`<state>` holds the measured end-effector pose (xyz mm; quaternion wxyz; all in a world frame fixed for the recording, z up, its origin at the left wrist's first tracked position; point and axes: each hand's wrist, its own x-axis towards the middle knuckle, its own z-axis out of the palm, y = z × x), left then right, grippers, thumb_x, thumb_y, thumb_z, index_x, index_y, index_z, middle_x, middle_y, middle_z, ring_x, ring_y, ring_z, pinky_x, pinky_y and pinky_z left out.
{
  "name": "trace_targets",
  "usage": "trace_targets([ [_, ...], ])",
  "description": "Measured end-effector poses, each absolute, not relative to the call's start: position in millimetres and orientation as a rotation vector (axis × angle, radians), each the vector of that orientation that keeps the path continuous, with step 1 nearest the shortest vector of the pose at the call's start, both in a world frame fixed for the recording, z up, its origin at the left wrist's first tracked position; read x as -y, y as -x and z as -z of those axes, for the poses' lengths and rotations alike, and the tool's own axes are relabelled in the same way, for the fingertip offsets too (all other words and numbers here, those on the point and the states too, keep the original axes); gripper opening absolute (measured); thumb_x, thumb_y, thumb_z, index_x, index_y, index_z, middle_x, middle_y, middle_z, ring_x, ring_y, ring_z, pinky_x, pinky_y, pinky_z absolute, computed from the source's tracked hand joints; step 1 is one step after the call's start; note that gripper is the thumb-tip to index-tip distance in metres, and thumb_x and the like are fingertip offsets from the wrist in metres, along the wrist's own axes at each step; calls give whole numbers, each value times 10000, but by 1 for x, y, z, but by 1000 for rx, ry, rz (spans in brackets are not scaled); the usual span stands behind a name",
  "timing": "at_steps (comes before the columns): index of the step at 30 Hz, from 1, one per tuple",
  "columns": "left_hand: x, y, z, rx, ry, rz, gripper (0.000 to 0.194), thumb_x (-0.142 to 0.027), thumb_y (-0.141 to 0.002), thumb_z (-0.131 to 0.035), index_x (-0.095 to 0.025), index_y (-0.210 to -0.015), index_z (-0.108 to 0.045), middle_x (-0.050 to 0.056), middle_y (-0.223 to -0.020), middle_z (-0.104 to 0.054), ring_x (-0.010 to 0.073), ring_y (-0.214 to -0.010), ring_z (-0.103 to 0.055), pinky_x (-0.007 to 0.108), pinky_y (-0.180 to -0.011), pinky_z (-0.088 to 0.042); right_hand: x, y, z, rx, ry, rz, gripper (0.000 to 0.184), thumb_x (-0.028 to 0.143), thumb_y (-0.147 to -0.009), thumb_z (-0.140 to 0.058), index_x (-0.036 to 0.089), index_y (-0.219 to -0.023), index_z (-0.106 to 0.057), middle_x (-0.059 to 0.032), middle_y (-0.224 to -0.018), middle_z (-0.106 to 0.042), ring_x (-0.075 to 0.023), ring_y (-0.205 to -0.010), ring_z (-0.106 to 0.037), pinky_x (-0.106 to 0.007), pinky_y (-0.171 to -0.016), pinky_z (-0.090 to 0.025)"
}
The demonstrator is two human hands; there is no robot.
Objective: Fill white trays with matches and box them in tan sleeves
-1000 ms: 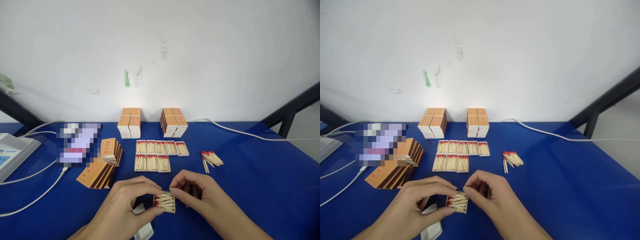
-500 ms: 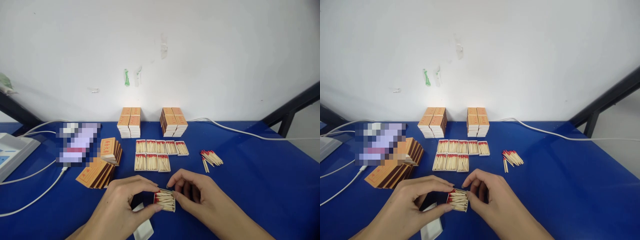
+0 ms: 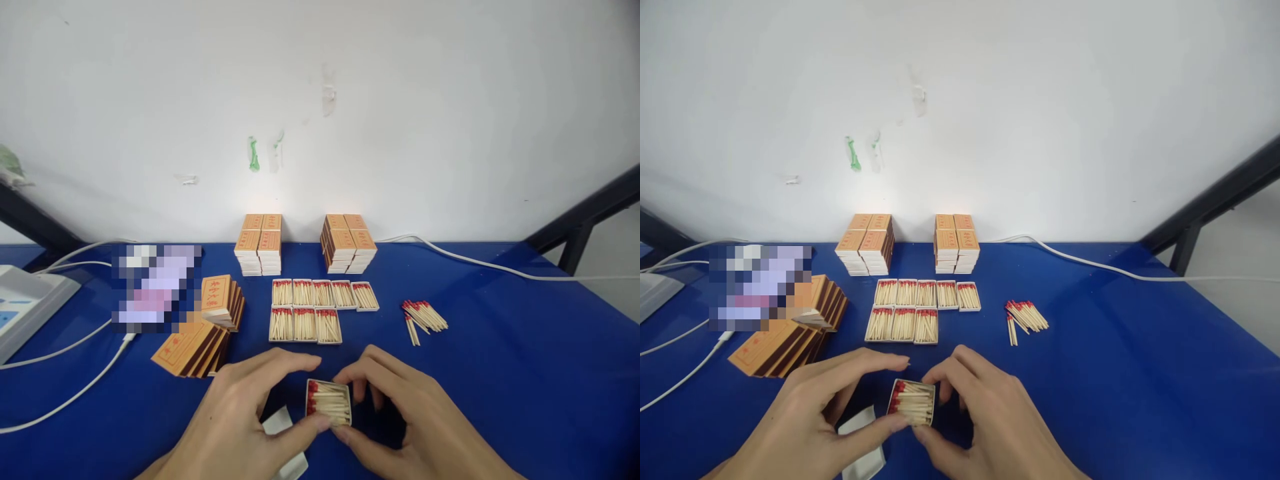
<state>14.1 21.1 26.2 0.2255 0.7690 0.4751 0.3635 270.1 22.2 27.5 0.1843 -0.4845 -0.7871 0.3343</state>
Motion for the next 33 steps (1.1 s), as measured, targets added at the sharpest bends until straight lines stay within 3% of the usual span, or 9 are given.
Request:
trace_targets([
  [2, -20, -15, -30, -1357, -2127, -1051, 412, -281, -861, -989, -338, -1233, -822, -76, -964, -875, 65, -386, -451, 194, -337, -429, -20, -276, -28, 2216, 1366, -874, 274, 242, -980, -785, 325, -1239, -745, -14, -1101, -710, -180, -892, -731, -326, -758, -615],
  [5, -18, -15, -35, -1388, -2065, -1088, 261, -317, -952, -898, -345, -1192, -800, -78, -972, -863, 77, -460, -553, 171, -395, -485, -20, -281, -28, 2236, 1372, -764, 491, 231, -923, -858, 338, -1380, -715, -68, -1350, -678, -232, -1097, -754, -372, -875, -679],
  [8, -17, -14, -36, -1425, -1999, -1092, 131, -365, -1043, -800, -353, -1172, -785, -84, -1002, -861, 74, -512, -618, 148, -416, -481, -23, -276, -27, 2279, 1296, -722, 647, 168, -819, -931, 287, -1417, -715, -104, -1405, -669, -287, -1235, -728, -439, -997, -684],
  [14, -17, -11, -34, -1498, -1961, -1085, 87, -393, -1099, -726, -360, -1173, -755, -101, -891, -800, 79, -515, -558, 170, -460, -456, -27, -273, -29, 2315, 1205, -780, 285, 171, -978, -811, 281, -1237, -763, -51, -1181, -729, -228, -1065, -734, -424, -971, -673],
  [18, -17, -11, -32, -1463, -1986, -1093, 63, -362, -1111, -706, -358, -1163, -741, -113, -849, -774, 81, -517, -544, 177, -475, -446, -26, -279, -28, 2280, 1261, -808, 482, 209, -944, -874, 308, -1389, -717, -64, -1356, -696, -247, -1202, -717, -419, -1044, -654],
  [23, -16, -12, -26, -1391, -2003, -1039, 106, -334, -1133, -669, -366, -1229, -702, -106, -883, -785, 92, -527, -560, 194, -447, -420, -29, -281, -29, 2312, 1235, -920, 271, 190, -1027, -771, 306, -1271, -743, -38, -1241, -713, -201, -1123, -730, -345, -989, -651],
  [29, -16, -11, -21, -1389, -2000, -1019, 116, -361, -1156, -639, -376, -1264, -680, -104, -873, -780, 95, -519, -584, 211, -441, -414, -30, -284, -28, 2262, 1269, -843, 499, 216, -985, -830, 331, -1448, -682, -57, -1395, -676, -211, -1224, -730, -339, -1035, -652],
  [33, -14, -10, -19, -1364, -1977, -1000, 137, -363, -1162, -630, -372, -1293, -672, -82, -917, -792, 112, -642, -744, 201, -462, -455, -30, -286, -26, 2292, 1231, -886, 370, 165, -1040, -726, 323, -1375, -710, -42, -1311, -697, -183, -1166, -745, -316, -1019, -647],
])
